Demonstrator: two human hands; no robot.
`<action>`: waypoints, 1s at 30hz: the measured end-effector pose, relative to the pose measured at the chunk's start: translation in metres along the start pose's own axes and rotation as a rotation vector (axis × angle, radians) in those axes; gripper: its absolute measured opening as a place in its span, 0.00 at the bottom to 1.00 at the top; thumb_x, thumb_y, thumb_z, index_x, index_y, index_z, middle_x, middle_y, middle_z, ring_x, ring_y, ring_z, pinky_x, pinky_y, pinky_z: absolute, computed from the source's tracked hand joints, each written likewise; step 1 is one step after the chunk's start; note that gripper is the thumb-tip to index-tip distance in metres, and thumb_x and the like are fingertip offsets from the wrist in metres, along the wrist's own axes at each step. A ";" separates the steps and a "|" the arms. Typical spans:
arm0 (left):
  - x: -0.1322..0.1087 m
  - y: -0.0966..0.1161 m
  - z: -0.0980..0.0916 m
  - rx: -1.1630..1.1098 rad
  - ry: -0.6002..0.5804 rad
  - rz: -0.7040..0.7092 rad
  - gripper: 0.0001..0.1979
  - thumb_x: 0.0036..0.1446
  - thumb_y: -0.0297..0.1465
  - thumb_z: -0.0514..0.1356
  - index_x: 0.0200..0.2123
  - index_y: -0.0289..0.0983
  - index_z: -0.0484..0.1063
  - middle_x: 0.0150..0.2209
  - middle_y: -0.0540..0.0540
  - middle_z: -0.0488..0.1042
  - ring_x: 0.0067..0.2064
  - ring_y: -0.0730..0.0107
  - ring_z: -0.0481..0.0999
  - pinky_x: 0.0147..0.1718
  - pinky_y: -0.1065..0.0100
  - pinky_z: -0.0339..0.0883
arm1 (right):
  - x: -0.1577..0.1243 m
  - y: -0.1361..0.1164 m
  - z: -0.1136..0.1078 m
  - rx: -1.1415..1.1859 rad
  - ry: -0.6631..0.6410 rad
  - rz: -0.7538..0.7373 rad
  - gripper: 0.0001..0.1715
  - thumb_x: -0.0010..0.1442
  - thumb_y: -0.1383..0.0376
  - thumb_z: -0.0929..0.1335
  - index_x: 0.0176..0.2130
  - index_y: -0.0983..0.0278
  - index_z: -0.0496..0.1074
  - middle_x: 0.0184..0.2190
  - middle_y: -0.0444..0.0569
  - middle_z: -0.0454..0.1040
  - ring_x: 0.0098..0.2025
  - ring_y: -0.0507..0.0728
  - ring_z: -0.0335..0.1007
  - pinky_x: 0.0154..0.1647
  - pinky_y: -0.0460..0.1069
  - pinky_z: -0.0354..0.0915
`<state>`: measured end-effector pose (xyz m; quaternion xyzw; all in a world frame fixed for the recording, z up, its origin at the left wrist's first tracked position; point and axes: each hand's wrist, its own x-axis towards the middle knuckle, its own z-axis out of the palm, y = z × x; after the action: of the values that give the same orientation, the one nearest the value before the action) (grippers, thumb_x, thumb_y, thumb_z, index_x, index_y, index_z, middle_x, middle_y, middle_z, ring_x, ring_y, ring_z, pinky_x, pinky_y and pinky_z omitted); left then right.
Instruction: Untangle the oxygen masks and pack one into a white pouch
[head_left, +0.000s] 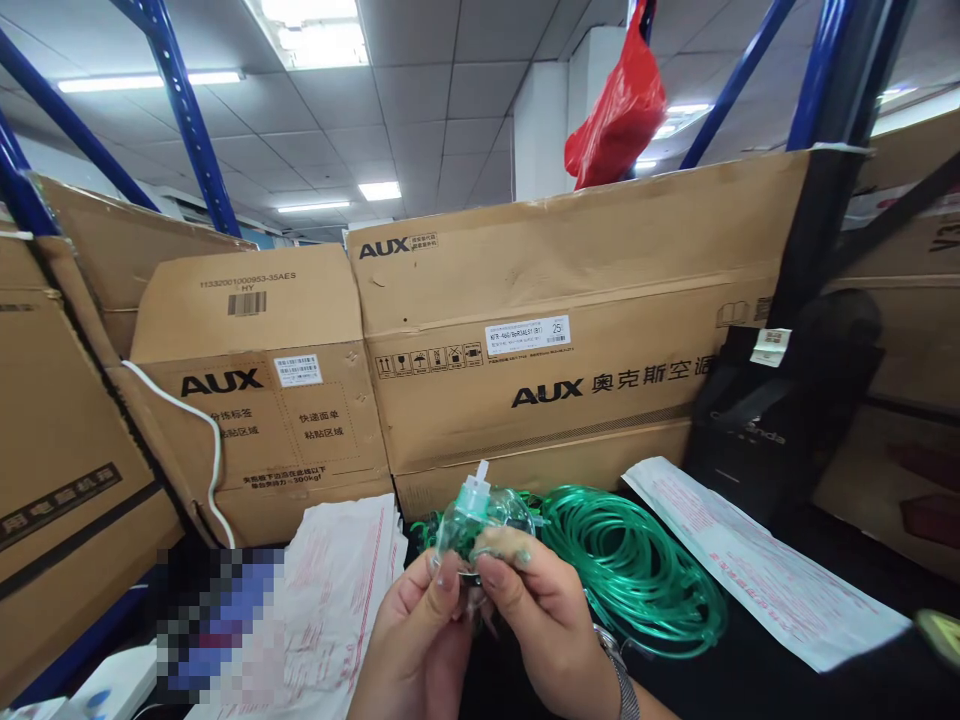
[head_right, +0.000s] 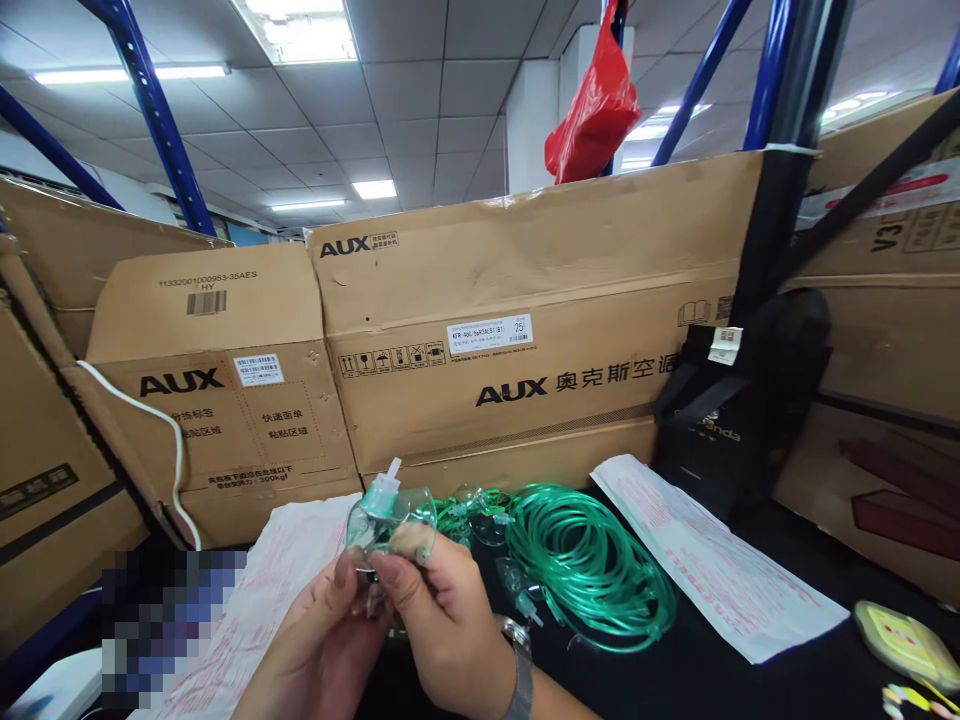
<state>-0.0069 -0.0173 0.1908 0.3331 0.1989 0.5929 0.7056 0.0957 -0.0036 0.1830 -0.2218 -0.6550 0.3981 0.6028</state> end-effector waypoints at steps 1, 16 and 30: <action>0.000 0.000 0.000 -0.004 -0.011 -0.002 0.07 0.44 0.35 0.66 0.27 0.36 0.77 0.24 0.47 0.75 0.33 0.64 0.73 0.40 0.63 0.64 | 0.000 -0.001 0.000 0.014 0.002 0.016 0.15 0.61 0.59 0.61 0.26 0.63 0.66 0.20 0.41 0.59 0.21 0.49 0.53 0.19 0.43 0.54; 0.005 -0.008 -0.006 0.007 0.055 0.050 0.07 0.46 0.34 0.65 0.25 0.35 0.77 0.26 0.46 0.76 0.29 0.69 0.72 0.36 0.67 0.65 | 0.005 -0.009 -0.005 -0.055 0.042 0.031 0.18 0.60 0.60 0.63 0.21 0.63 0.63 0.19 0.41 0.61 0.22 0.49 0.55 0.24 0.44 0.56; -0.002 0.010 -0.003 0.087 -0.027 0.145 0.06 0.45 0.30 0.65 0.28 0.35 0.75 0.28 0.46 0.75 0.30 0.68 0.71 0.30 0.70 0.64 | -0.001 -0.021 -0.012 -0.310 -0.121 -0.056 0.19 0.64 0.60 0.56 0.24 0.63 0.62 0.21 0.43 0.62 0.23 0.50 0.57 0.28 0.46 0.58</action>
<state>-0.0164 -0.0181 0.1957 0.3850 0.1905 0.6286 0.6484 0.1114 -0.0131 0.1982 -0.2696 -0.7496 0.2879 0.5316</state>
